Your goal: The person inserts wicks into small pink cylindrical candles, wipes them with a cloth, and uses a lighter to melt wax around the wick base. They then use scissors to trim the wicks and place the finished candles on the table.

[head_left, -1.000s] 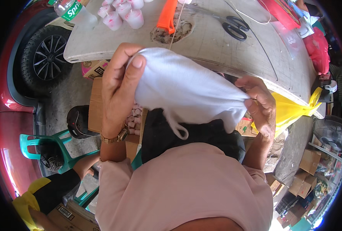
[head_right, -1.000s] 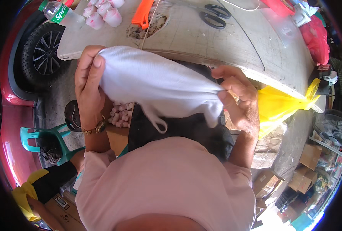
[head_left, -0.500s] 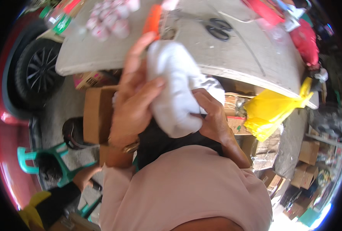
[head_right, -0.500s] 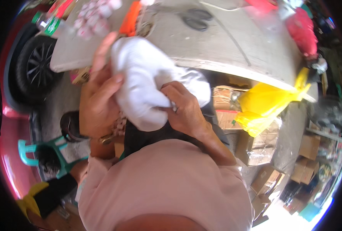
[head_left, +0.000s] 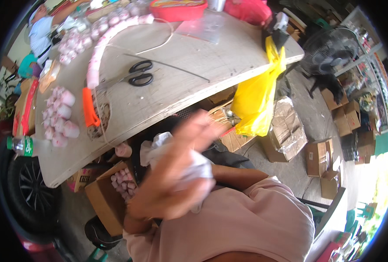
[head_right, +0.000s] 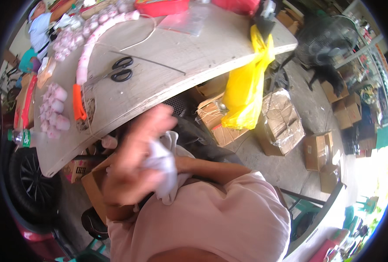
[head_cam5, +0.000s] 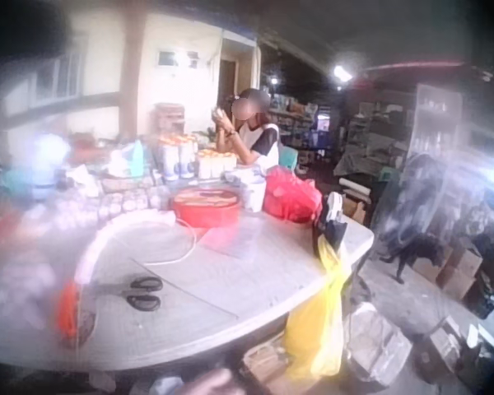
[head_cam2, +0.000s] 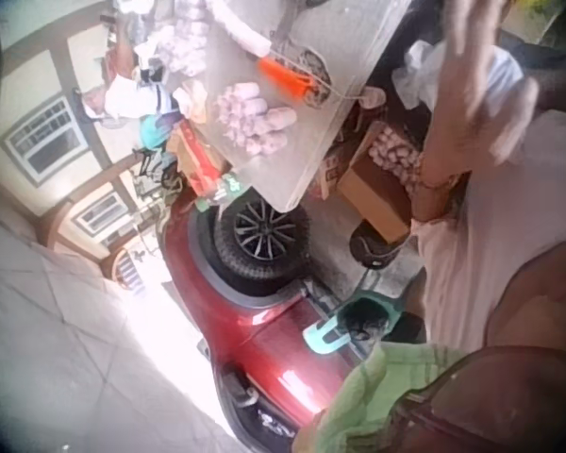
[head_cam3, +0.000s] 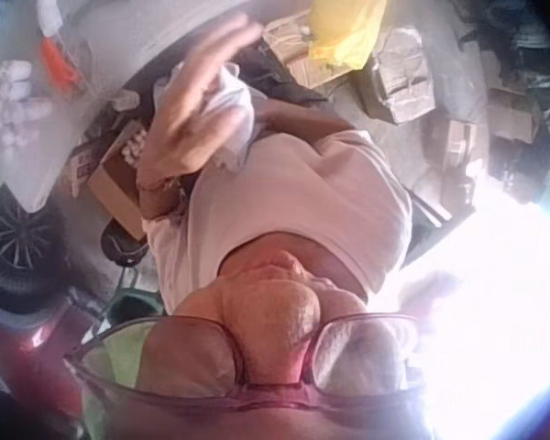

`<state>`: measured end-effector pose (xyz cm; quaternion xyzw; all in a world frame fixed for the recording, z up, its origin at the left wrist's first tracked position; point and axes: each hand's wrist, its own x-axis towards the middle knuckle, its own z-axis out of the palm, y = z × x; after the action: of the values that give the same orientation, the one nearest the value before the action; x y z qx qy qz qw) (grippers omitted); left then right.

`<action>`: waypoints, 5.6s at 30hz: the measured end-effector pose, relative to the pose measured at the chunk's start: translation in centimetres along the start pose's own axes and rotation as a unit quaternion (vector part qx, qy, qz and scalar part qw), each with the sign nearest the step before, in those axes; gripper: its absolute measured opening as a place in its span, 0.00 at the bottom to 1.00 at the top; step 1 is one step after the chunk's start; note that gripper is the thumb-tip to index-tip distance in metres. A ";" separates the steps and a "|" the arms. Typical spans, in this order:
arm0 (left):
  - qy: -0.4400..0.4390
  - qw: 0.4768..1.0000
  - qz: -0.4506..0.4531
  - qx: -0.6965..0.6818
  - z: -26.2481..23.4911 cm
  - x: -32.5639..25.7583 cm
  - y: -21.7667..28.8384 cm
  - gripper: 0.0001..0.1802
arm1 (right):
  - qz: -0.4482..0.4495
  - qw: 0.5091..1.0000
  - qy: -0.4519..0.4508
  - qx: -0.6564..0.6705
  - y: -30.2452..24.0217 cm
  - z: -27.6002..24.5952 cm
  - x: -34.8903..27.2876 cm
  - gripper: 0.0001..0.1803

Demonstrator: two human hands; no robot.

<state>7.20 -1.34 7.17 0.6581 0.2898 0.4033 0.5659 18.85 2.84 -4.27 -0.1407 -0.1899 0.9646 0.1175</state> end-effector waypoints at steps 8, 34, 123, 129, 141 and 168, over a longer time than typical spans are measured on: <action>0.118 0.859 0.100 0.488 3.4 2.3 -2.9 0.28 | -0.065 0.992 0.062 -0.090 0.4 -0.3 2.7 0.19; 0.597 0.708 0.113 0.360 -5.3 -10.1 -9.5 0.26 | -0.343 0.577 0.023 -0.741 -3.5 6.8 4.0 0.12; 0.601 0.738 0.208 -0.225 -9.9 -4.9 -6.6 0.08 | -0.376 0.567 0.122 -0.723 -3.0 5.4 12.2 0.11; 0.590 0.754 0.185 -0.222 -10.1 -5.2 -6.3 0.08 | -0.377 0.564 0.126 -0.723 -3.3 5.5 12.3 0.12; 0.564 0.789 0.129 -0.205 -10.6 -5.7 -6.4 0.09 | -0.394 0.531 0.113 -0.741 -4.4 6.5 12.3 0.14; 0.478 0.851 0.205 -0.076 -6.0 -3.7 -6.1 0.11 | -0.331 0.229 0.135 -0.905 -15.3 4.8 5.4 0.13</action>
<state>0.62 -0.15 0.62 0.3831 0.3513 0.7960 0.3103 14.91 16.57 4.90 -0.2061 -0.9474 -0.0092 0.2449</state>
